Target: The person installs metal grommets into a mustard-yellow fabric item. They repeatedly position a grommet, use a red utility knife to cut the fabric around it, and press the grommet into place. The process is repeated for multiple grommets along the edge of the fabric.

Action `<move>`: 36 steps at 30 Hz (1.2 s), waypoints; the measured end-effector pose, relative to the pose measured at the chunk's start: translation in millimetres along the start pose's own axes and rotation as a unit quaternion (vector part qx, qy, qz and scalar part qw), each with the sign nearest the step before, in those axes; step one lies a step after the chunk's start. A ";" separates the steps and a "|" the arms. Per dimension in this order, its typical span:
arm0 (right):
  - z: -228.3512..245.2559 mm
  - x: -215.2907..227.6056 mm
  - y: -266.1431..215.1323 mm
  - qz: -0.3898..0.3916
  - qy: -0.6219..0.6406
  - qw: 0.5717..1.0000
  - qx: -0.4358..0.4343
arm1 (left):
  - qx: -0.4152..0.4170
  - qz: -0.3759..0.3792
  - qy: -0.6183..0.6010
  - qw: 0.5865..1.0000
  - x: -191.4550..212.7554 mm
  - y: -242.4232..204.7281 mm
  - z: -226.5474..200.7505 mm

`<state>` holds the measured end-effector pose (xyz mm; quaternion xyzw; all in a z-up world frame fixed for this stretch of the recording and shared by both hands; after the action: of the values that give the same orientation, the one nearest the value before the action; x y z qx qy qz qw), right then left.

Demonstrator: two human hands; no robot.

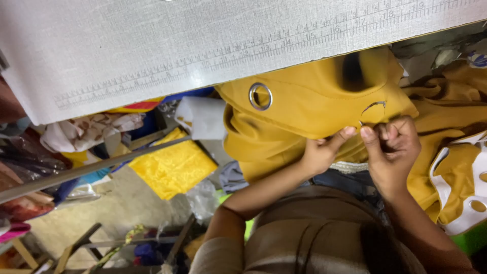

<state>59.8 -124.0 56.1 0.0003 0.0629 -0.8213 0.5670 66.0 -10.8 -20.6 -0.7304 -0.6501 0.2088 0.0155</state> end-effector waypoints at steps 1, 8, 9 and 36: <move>3.9 6.1 4.3 0.003 0.000 1.000 0.000 | -0.001 -0.002 0.000 1.000 0.9 -0.3 1.8; 34.9 13.6 31.3 0.228 -0.176 0.951 -0.110 | -0.039 -0.067 -0.057 0.995 42.0 2.6 -36.3; 42.1 7.9 37.6 0.268 -0.184 0.941 -0.090 | -0.047 -0.045 0.041 0.997 45.9 3.7 -52.6; 25.4 -40.9 77.1 0.373 -0.199 0.893 -0.156 | -0.195 0.002 0.303 0.933 30.8 -1.7 -116.2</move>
<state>147.9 -115.5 76.3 -0.2281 0.0710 -0.5121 0.8250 104.3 47.8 77.1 -0.7489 -0.6410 -0.1538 0.0686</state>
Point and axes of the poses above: each hand's wrist, its own y-axis towards the middle knuckle, its own x-axis out of the back of the hand, z = x × y, the point moved 7 cm from there along y, towards the middle knuckle, and after that the axes turned 15 degrees about y, right-handed, at the moved point
